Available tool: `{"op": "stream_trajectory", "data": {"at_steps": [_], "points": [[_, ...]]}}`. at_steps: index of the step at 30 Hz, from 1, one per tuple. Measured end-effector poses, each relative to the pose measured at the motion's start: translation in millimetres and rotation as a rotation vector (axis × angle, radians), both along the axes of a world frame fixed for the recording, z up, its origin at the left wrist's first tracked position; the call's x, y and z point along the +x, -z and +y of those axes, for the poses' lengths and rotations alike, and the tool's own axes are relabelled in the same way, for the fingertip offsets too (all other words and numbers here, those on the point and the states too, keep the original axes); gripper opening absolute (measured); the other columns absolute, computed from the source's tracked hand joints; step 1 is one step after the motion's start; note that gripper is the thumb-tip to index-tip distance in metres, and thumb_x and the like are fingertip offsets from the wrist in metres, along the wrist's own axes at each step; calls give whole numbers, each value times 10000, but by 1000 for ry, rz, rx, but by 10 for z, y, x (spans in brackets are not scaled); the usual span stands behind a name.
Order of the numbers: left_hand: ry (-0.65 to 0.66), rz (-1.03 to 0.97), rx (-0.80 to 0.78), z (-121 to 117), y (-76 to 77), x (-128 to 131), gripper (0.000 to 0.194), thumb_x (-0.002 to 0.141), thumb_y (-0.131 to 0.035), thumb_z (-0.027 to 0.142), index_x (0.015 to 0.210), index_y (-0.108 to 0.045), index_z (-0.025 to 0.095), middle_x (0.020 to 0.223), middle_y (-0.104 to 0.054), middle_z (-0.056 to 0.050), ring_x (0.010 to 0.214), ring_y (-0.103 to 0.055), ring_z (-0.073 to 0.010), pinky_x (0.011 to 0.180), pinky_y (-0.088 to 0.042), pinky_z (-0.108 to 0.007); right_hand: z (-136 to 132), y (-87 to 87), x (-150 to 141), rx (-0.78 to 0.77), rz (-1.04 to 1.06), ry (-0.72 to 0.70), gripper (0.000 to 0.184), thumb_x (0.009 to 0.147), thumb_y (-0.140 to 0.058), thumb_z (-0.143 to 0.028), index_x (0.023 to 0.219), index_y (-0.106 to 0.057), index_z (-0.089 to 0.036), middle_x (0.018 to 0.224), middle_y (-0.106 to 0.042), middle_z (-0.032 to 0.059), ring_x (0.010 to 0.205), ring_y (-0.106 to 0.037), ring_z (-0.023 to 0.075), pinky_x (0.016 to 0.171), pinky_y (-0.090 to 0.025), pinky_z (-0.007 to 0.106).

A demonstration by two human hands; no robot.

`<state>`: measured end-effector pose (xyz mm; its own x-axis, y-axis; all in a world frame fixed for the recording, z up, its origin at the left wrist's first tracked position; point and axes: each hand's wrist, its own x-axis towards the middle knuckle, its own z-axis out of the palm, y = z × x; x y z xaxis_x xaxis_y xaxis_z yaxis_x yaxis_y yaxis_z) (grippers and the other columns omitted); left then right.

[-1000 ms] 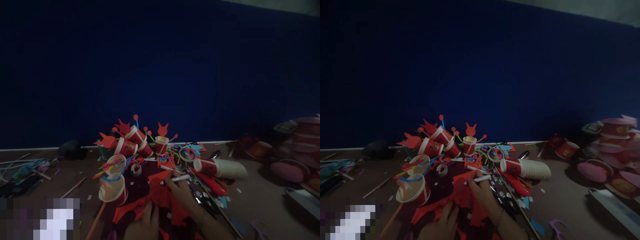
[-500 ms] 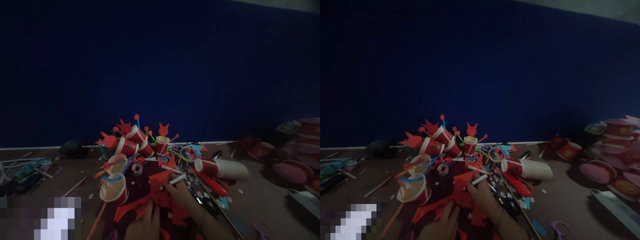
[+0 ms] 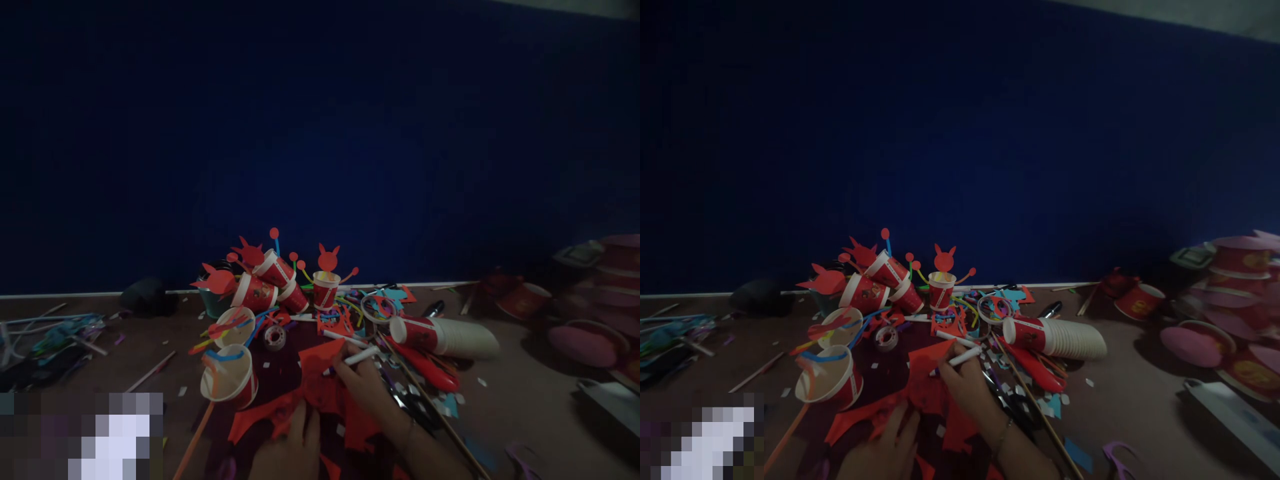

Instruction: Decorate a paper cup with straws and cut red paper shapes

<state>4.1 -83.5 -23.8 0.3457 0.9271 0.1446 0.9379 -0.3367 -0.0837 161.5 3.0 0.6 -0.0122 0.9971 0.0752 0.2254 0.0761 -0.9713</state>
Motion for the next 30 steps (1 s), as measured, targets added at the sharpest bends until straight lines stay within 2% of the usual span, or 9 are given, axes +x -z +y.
{"op": "stream_trajectory", "data": {"at_steps": [8,14,20,25,30], "points": [[-3,-41,14,-15,-57,-9,373,779,-520,194,1127,-615,288,1158,-622,-128,500,-626,-115,418,-456,-183,5,16,13,38,-114,-14,163,720,-520,-231,582,-435,-213,541,-436,-46,548,-429,135,519,-349,248],[-27,-21,12,-28,-103,19,371,777,-501,198,1115,-622,289,1147,-620,-127,514,-616,-115,427,-448,-182,17,27,21,-12,6,-7,198,736,-521,-308,584,-430,-220,507,-462,-43,515,-438,138,508,-355,256],[-19,-9,19,-24,-92,4,362,801,-500,210,1134,-613,295,1145,-627,-135,489,-615,-115,424,-456,-185,8,37,22,-3,-31,-8,177,691,-524,-222,559,-407,-215,496,-380,-65,499,-375,117,478,-316,237],[-22,-34,57,-17,-64,5,345,822,-496,233,1134,-608,328,1166,-629,-97,481,-618,-112,423,-479,-192,18,55,36,47,-78,14,157,694,-512,-184,563,-429,-212,533,-415,-50,543,-404,130,507,-327,243],[-8,-34,69,-10,-60,-5,337,829,-499,272,1146,-605,317,1184,-618,-103,485,-625,-127,420,-482,-205,38,70,42,25,-7,11,187,754,-505,-263,588,-435,-213,511,-461,-40,511,-429,133,504,-345,254]]}}
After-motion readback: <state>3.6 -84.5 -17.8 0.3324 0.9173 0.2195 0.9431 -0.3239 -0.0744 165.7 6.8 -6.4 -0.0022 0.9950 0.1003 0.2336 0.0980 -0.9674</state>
